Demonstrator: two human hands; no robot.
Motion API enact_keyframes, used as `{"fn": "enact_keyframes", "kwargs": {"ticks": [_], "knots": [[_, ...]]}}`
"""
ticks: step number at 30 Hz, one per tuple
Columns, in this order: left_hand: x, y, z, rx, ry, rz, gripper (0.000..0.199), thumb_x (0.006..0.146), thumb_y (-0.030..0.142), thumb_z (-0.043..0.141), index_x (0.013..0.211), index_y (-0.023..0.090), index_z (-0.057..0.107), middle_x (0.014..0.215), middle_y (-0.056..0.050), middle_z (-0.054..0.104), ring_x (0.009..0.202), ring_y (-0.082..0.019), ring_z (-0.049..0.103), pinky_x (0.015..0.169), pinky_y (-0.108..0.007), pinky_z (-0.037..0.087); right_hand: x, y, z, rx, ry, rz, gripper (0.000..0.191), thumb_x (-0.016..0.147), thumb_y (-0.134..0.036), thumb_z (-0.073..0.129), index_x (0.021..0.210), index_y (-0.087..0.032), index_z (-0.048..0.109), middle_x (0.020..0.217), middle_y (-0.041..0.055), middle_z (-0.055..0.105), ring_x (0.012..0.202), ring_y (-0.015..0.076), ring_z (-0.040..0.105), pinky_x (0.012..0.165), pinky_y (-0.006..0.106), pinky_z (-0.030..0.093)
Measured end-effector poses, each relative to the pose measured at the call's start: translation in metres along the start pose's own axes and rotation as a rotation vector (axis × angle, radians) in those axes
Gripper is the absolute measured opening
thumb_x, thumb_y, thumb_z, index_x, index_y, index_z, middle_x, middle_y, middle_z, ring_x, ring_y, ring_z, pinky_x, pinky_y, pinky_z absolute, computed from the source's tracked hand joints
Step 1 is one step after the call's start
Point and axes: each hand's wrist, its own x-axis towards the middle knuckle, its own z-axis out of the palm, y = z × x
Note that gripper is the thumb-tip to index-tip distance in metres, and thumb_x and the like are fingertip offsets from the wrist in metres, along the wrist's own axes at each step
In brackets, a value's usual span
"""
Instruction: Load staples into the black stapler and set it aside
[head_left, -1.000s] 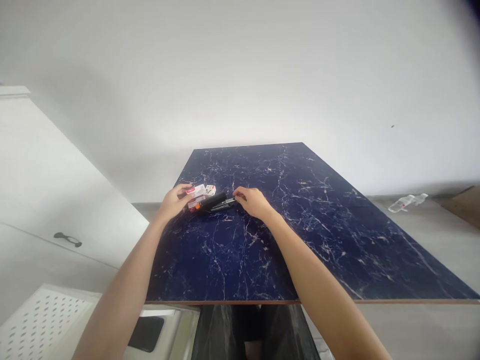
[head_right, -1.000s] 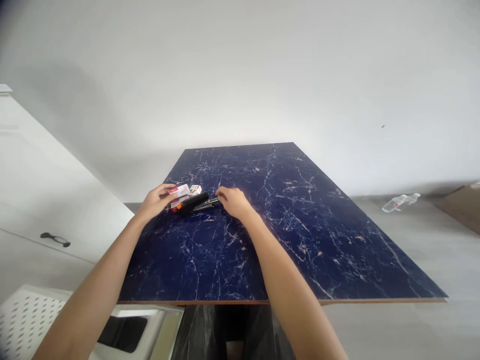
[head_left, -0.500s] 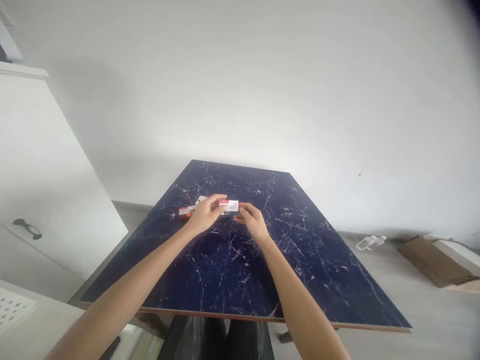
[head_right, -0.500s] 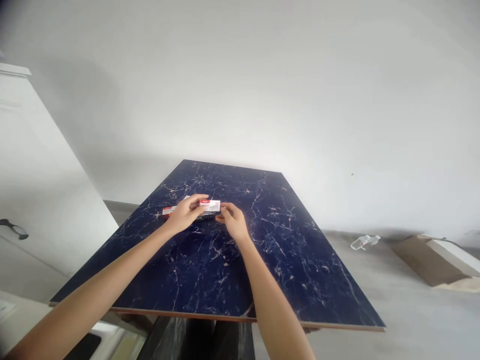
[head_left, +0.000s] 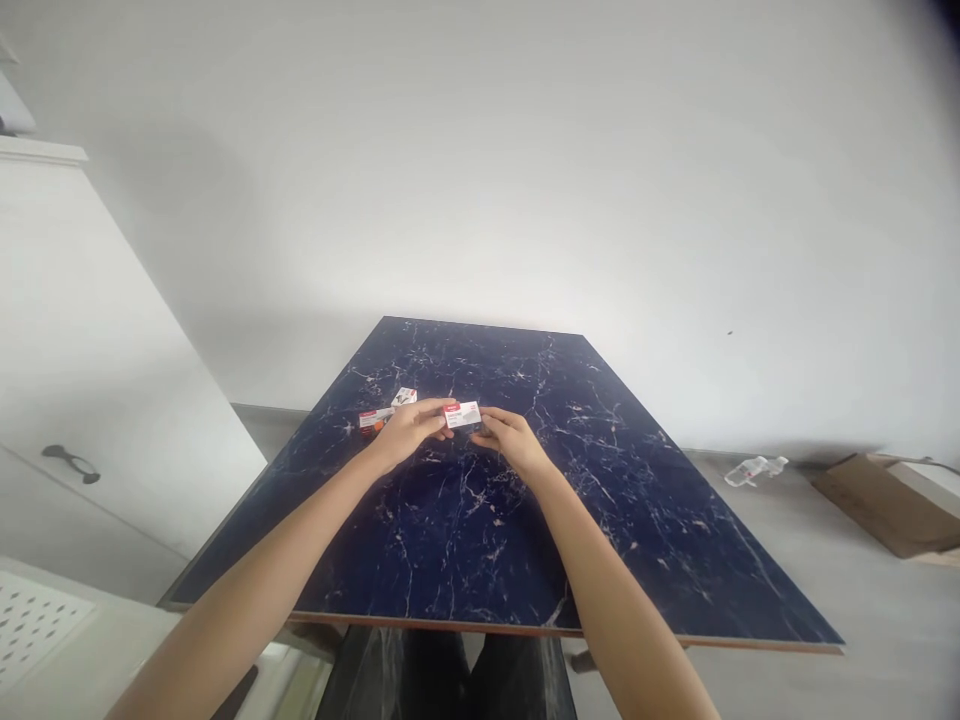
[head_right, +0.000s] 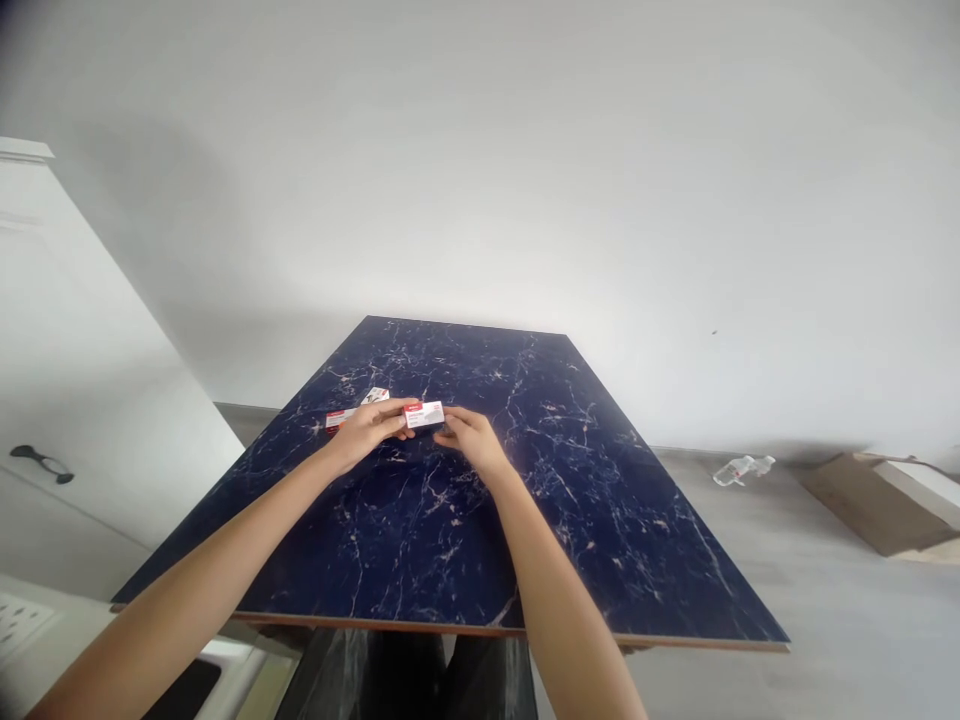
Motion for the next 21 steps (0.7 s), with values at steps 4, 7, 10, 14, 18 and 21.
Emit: {"fn": "enact_keyframes", "kwargs": {"ticks": [4, 7, 10, 14, 18, 21], "knots": [[0.002, -0.002, 0.0, 0.025, 0.049, -0.018, 0.044, 0.088, 0.04, 0.064, 0.129, 0.023, 0.064, 0.112, -0.008, 0.074, 0.094, -0.025, 0.071, 0.087, -0.041, 0.057, 0.003, -0.005, -0.012, -0.007, 0.125, 0.02, 0.018, 0.082, -0.021, 0.067, 0.097, -0.017, 0.076, 0.095, 0.0065, 0.074, 0.079, 0.0155, 0.07, 0.09, 0.037, 0.061], [0.003, -0.004, 0.001, 0.041, 0.064, 0.002, 0.038, 0.089, 0.039, 0.061, 0.123, 0.022, 0.066, 0.111, -0.008, 0.073, 0.088, -0.022, 0.071, 0.082, -0.038, 0.057, 0.005, -0.004, -0.02, -0.128, 0.199, -0.058, 0.024, 0.082, -0.026, 0.066, 0.103, -0.02, 0.075, 0.103, 0.0058, 0.075, 0.088, 0.0171, 0.069, 0.09, 0.038, 0.058], [0.003, -0.006, 0.003, 0.059, 0.059, 0.036, 0.032, 0.089, 0.037, 0.061, 0.116, 0.022, 0.067, 0.113, -0.007, 0.073, 0.081, -0.019, 0.069, 0.076, -0.035, 0.055, 0.004, -0.004, -0.022, -0.247, 0.208, -0.138, 0.029, 0.083, -0.034, 0.064, 0.108, -0.022, 0.074, 0.107, 0.0046, 0.076, 0.091, 0.0173, 0.067, 0.089, 0.036, 0.055], [0.003, -0.01, 0.005, 0.072, 0.081, 0.036, 0.031, 0.087, 0.042, 0.063, 0.111, 0.022, 0.067, 0.121, -0.009, 0.071, 0.075, -0.018, 0.067, 0.071, -0.034, 0.053, 0.003, -0.005, -0.016, -0.131, 0.171, -0.13, 0.034, 0.078, -0.038, 0.07, 0.106, -0.019, 0.073, 0.099, 0.0051, 0.075, 0.082, 0.0153, 0.067, 0.083, 0.032, 0.055], [0.004, -0.014, 0.005, 0.097, 0.124, 0.021, 0.03, 0.086, 0.044, 0.062, 0.108, 0.023, 0.068, 0.112, -0.008, 0.074, 0.073, -0.019, 0.067, 0.068, -0.035, 0.052, 0.002, -0.007, -0.013, 0.069, 0.198, -0.096, 0.032, 0.072, -0.034, 0.08, 0.098, -0.016, 0.073, 0.084, 0.0025, 0.07, 0.077, 0.0135, 0.067, 0.087, 0.032, 0.057], [0.005, -0.017, 0.006, 0.113, 0.155, 0.016, 0.028, 0.086, 0.043, 0.062, 0.107, 0.024, 0.069, 0.105, -0.006, 0.074, 0.072, -0.02, 0.067, 0.067, -0.035, 0.051, 0.001, -0.008, -0.013, 0.183, 0.244, -0.059, 0.028, 0.07, -0.029, 0.084, 0.092, -0.015, 0.073, 0.091, 0.006, 0.071, 0.089, 0.0162, 0.069, 0.094, 0.031, 0.058]]}}
